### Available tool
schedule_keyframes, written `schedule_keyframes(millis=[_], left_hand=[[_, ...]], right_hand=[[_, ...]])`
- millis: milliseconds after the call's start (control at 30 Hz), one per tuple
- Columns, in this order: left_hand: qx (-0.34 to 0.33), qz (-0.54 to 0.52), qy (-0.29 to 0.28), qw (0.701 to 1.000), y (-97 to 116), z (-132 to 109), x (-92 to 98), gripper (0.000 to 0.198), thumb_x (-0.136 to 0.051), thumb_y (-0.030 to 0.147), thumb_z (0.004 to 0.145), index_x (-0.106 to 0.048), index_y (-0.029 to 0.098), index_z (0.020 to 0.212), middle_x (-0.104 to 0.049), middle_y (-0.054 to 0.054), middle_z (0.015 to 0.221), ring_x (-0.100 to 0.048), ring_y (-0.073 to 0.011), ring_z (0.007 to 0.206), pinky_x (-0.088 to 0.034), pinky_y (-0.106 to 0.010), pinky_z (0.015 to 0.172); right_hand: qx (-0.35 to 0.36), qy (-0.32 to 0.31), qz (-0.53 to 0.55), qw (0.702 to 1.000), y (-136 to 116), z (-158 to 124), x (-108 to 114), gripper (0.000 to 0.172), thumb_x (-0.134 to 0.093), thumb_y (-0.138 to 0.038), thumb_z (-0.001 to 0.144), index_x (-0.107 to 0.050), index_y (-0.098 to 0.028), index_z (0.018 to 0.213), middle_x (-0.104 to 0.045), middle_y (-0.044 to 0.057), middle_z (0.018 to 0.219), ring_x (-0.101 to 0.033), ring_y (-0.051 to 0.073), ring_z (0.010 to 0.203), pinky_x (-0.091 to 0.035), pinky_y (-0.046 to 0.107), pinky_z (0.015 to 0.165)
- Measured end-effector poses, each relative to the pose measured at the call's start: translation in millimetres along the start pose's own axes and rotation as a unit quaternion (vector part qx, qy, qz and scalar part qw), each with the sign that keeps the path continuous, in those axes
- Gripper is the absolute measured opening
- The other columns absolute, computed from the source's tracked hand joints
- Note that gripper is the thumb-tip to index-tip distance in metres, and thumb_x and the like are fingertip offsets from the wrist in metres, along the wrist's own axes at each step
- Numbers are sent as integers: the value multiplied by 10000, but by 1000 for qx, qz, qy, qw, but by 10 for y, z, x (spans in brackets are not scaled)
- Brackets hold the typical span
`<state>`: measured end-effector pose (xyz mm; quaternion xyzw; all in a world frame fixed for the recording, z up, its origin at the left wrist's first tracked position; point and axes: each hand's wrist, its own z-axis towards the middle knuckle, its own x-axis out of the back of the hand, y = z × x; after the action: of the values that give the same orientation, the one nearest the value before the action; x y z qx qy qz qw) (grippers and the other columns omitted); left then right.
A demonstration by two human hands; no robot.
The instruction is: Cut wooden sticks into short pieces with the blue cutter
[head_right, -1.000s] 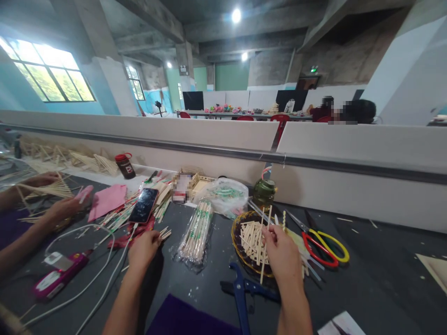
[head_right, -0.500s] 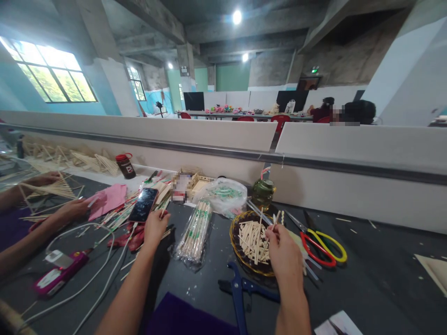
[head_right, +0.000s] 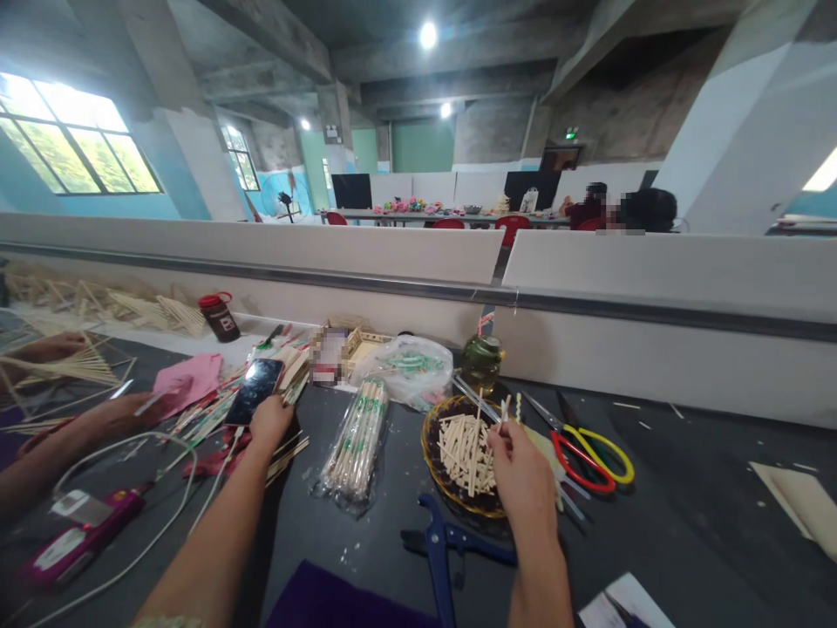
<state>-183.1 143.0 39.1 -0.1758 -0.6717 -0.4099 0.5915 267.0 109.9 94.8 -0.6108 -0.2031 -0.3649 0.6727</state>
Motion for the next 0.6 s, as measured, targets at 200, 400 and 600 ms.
schedule_keyframes(millis=[200,400,600], left_hand=[[-35,-108,-21,993,-150,-251,170,234,-520,306,769,-612,142,629,-599,-54,579,-599,-206,603,-367,-250,533],[-10,-550,-166,819,96,-903,300,406,-735,503,585,-533,160,661,-376,94,453,-242,-35,370,-157,-173,394],[-13,-671,-213,710,613,-1267,324,370,-815,371,559,-546,154,692,-355,112,465,-222,-13,377,-134,-156,380]], right_hand=[[-13,-6,8,1000,-27,0,-5,254,-408,-417,816,-593,-245,847,-701,27,773,-634,214,686,-391,292,609],[10,7,14,1000,-47,-13,-29,273,-415,-424,818,-612,-242,870,-699,34,770,-621,210,644,-395,291,590],[21,7,79,997,-29,-12,-30,287,-472,-469,804,-621,-226,845,-699,49,755,-643,221,699,-437,296,612]])
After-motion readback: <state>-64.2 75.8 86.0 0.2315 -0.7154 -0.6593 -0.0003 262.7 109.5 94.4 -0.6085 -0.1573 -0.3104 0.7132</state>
